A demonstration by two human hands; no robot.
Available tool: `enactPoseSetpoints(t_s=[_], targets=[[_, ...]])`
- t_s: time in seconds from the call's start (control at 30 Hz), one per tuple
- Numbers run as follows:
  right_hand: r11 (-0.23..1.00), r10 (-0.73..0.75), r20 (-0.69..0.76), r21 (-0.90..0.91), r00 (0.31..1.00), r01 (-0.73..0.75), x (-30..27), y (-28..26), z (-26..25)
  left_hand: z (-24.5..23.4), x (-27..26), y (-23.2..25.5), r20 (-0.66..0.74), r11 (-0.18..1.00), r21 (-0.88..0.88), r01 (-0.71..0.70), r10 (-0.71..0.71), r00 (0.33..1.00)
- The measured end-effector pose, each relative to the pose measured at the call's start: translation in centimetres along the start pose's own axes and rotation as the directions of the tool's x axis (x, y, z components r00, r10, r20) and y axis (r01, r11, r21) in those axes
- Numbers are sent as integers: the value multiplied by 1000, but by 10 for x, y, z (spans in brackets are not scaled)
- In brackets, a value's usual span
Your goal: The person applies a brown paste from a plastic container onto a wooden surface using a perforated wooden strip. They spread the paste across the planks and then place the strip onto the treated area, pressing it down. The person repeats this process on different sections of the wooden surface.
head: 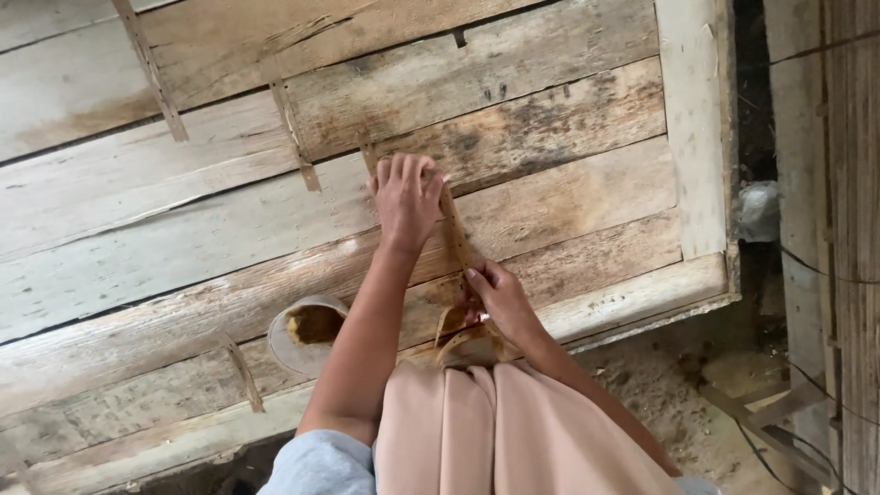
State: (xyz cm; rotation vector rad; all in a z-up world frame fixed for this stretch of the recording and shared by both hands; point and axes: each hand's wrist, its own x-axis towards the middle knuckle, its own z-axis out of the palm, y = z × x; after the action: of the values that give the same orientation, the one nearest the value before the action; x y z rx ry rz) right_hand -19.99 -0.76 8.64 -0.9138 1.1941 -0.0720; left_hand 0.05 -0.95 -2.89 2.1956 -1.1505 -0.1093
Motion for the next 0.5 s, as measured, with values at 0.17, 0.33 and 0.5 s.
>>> enactPoseSetpoints(t_s=[0.17,0.33,0.5], targets=[[999,40,10,6,999,-40,-3,-4,1,-35,-9,28,-130,988,-152,-15,-5,992],[1000,-21,-23,-21,1000,20,-2,-1,0,-51,-40,53,196,995,100,-29,9,980],[999,-35,5,-11,999,35,9,33,-16,-37,-47,46,225,982,181,-44,2,974]])
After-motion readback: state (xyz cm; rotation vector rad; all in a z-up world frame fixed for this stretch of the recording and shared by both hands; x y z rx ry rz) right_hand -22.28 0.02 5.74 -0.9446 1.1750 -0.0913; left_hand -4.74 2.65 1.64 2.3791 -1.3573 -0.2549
